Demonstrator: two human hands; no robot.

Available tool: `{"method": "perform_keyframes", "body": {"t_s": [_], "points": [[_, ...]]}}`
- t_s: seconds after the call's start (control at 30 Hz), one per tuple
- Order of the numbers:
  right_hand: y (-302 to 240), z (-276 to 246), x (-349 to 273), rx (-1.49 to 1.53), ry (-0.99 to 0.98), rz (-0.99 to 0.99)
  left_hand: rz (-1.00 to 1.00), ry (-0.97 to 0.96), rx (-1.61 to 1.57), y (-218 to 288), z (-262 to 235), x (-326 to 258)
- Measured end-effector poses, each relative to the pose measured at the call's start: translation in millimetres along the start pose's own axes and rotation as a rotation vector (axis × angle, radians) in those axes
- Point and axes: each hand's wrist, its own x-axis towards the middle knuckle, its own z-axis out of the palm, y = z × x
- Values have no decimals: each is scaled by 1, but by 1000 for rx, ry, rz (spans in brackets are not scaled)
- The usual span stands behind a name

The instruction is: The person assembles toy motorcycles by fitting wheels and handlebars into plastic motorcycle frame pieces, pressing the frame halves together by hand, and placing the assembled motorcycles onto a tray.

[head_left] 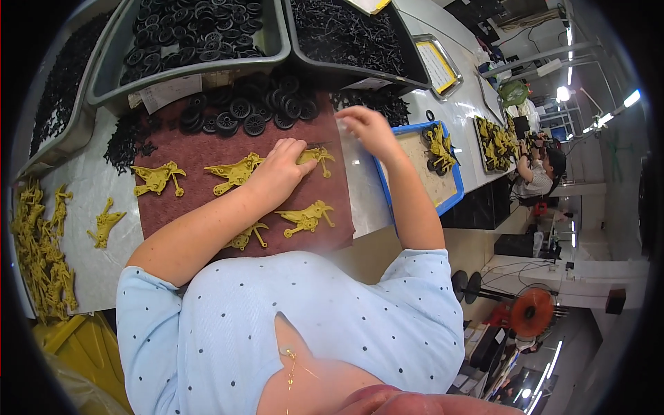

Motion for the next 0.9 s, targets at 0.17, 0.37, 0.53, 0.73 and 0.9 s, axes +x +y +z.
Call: {"method": "perform_keyframes", "body": {"t_s": [0.17,0.37,0.53,0.73,0.9], "points": [[28,-35,15,-493,230,-303,-6,-86,155,10,-14,10],[23,-23,16,-1005,51,-404,-100,-231,222,17,-57,21],[19,-25,25,-908,-82,-427,-196,-157,135,5,-97,-9],[-25,-3,14,-457,-124,-310,-253,-125,154,6,-102,-61],[-66,44,5,-345,-323,-571,-213,-3,215,-3,-86,-74]]}}
